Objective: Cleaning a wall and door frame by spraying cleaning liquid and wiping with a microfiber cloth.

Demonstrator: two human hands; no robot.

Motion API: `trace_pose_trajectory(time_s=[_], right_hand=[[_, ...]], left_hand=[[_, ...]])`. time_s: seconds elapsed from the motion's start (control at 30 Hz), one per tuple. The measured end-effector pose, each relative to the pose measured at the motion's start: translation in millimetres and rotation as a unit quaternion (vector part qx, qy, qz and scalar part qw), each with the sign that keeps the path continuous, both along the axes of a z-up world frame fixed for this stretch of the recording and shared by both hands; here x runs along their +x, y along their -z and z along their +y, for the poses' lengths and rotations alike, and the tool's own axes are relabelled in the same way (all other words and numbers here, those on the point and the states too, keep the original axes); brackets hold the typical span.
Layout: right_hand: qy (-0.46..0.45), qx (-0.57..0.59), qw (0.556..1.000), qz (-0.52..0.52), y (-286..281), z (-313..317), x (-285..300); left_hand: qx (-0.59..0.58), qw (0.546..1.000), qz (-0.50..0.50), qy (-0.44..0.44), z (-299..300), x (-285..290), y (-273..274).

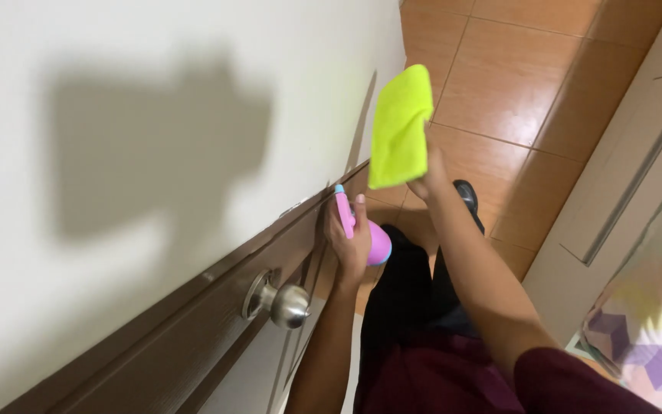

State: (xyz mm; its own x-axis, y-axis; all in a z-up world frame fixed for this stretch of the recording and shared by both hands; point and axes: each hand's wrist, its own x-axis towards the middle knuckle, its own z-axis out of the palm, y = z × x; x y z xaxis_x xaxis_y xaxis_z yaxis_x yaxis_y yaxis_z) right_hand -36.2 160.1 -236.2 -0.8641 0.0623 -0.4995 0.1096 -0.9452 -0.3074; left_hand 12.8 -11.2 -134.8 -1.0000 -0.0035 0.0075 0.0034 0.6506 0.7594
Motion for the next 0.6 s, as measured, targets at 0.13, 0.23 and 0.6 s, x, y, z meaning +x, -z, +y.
trace_pose_trajectory(time_s=[0.13,0.23,0.6], right_hand=[[-0.043,0.208,0.977,0.003,-93,-49,27],[-0.039,0.514,0.857,0.005,-123,-111,7],[-0.015,0.097,0.978,-0.183,130,-85,-72]], left_hand=[[-0.030,0.998,-0.032,-0.037,-39,31,59],[0.018,0.999,-0.036,-0.022,-67,62,92],[0.000,0.999,-0.010,0.037,-9,33,-46]])
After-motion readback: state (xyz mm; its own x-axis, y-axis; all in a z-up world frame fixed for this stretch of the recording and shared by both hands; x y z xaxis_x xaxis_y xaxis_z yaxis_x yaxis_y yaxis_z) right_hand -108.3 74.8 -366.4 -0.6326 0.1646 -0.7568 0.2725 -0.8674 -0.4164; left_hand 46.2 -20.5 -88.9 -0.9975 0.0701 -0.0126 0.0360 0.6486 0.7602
